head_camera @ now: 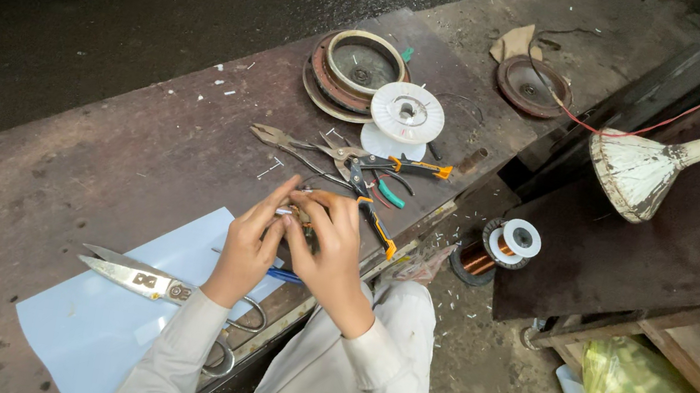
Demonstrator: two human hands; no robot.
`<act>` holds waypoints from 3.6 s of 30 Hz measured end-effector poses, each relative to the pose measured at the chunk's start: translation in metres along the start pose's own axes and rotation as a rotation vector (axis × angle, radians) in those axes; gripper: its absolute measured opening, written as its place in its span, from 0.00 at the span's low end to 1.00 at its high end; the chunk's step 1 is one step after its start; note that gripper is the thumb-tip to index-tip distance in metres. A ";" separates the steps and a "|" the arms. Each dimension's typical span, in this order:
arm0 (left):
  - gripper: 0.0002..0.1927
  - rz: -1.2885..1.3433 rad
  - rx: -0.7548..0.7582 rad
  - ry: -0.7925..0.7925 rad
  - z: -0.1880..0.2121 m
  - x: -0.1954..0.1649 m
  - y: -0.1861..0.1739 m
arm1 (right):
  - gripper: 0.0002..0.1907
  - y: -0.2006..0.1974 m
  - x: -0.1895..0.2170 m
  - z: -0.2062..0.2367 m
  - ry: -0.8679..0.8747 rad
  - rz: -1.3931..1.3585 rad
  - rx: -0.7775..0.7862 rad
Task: The person cuts small strips of white material using scissors and inserts them into slots on a copper-wound stator. They use a blue-handled tool to press the strips into place and repeat the process for multiple slots.
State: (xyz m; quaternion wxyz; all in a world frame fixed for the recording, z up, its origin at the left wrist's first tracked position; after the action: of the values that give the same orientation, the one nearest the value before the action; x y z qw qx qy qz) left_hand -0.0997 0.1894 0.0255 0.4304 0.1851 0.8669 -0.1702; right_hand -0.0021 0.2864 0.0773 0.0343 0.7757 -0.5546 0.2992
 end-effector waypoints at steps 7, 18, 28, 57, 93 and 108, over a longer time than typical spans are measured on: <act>0.31 -0.012 0.023 -0.025 -0.001 -0.004 -0.001 | 0.07 -0.001 -0.009 -0.004 -0.018 -0.033 0.081; 0.19 -0.200 -0.001 0.255 -0.009 0.005 -0.001 | 0.10 -0.011 -0.053 0.042 0.699 -0.458 -0.142; 0.21 -0.093 0.058 0.132 -0.004 0.010 0.003 | 0.06 -0.020 -0.038 0.048 0.328 -0.029 -0.223; 0.17 -0.036 0.003 0.030 -0.004 0.005 0.013 | 0.10 -0.020 -0.021 0.042 -0.157 0.215 -0.067; 0.26 -0.255 -0.040 0.306 0.001 0.002 0.006 | 0.32 -0.032 -0.059 0.025 -0.032 0.011 0.155; 0.24 -0.313 -0.112 0.385 0.008 -0.002 0.010 | 0.32 -0.021 -0.070 0.024 -0.002 -0.021 0.183</act>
State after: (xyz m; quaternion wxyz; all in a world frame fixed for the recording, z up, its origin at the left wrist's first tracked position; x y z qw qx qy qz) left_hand -0.0882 0.1940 0.0211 0.2354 0.0535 0.9590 -0.1482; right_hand 0.0122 0.3442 0.0282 -0.0340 0.7819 -0.5167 0.3472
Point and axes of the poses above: each hand's wrist, its own z-axis away from the middle knuckle, its own y-axis out of the palm, x = y × z, the point moved 1 cm from there along -z, towards the middle knuckle, and after that the axes turned 9 degrees about -x, right-handed, at the moved point
